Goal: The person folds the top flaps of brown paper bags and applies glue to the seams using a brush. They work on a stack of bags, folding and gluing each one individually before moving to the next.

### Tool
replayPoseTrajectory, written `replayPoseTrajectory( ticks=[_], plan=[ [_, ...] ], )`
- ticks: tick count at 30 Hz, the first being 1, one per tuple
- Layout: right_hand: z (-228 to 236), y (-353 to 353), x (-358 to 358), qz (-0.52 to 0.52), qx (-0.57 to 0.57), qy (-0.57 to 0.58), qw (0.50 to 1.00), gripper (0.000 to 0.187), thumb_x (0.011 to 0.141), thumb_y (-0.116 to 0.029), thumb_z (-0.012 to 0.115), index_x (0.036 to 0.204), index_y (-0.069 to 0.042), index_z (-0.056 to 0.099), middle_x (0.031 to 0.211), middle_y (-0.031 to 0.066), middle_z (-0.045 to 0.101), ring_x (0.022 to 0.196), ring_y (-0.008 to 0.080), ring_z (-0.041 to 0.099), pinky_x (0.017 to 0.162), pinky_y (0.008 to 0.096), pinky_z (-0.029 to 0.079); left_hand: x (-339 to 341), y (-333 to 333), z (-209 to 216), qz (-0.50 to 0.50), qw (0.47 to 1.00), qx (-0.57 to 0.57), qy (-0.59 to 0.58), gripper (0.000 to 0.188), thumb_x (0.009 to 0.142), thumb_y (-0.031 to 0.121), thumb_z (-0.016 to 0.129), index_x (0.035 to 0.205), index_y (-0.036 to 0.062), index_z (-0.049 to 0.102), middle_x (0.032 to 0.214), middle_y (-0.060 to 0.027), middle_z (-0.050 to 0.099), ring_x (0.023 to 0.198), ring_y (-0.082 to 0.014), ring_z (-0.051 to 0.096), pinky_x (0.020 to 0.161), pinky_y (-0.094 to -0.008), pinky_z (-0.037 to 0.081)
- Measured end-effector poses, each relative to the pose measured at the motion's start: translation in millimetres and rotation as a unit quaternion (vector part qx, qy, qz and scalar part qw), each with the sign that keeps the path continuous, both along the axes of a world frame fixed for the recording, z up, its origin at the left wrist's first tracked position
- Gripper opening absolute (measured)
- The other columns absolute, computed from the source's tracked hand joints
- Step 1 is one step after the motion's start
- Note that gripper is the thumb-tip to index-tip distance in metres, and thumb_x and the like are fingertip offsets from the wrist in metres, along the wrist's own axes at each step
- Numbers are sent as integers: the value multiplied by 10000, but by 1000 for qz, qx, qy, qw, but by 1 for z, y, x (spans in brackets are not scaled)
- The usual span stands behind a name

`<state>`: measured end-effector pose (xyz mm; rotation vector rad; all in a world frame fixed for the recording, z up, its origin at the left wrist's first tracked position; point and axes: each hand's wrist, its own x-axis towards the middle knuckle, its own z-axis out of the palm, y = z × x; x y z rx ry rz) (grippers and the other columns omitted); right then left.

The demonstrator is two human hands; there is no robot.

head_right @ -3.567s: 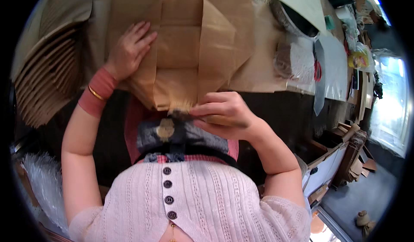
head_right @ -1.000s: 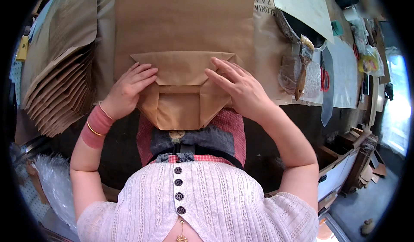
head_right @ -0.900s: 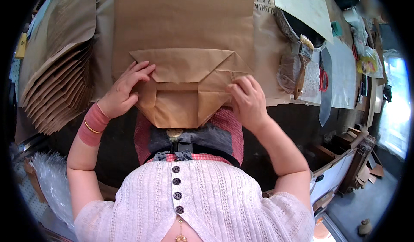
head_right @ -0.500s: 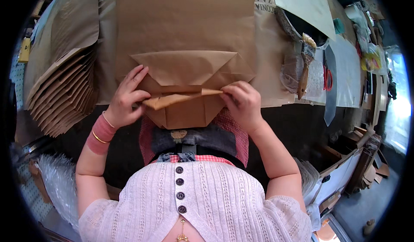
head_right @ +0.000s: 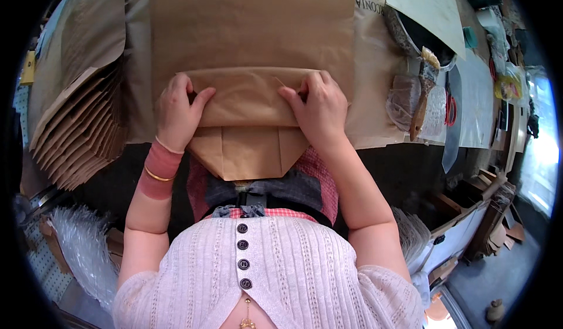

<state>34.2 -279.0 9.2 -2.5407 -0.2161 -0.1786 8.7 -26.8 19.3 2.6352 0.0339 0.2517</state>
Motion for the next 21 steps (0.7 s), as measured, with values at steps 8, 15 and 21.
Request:
replayPoseTrajectory(
  ticks=[8, 15, 21],
  plan=[
    [3, 8, 9, -57, -69, -33, 995, 323, 701, -334, 808, 733, -72, 622, 747, 61, 633, 641, 262, 626, 560, 388, 494, 19, -19, 29, 46, 976, 166, 134, 432, 779, 426, 720, 879, 15, 633, 967, -148, 652, 933, -331, 621, 777, -412, 491],
    [14, 56, -31, 256, -72, -55, 962, 721, 742, -243, 678, 1365, 30, 439, 1398, 178, 478, 1342, 313, 411, 1142, 436, 281, -17, -25, 6, -238, 961, 138, 22, 745, 713, 259, 642, 1370, -30, 442, 1452, -199, 410, 1378, -327, 354, 1161, -428, 255],
    [16, 22, -32, 204, -83, 8, 975, 858, 754, -404, 723, 1395, 55, 386, 1414, 219, 446, 1366, 329, 374, 1141, 435, 279, -18, -22, 10, -169, 967, 168, 91, 931, 673, 346, 684, 1428, -64, 325, 1511, -211, 316, 1415, -326, 283, 1179, -429, 203]
  ],
)
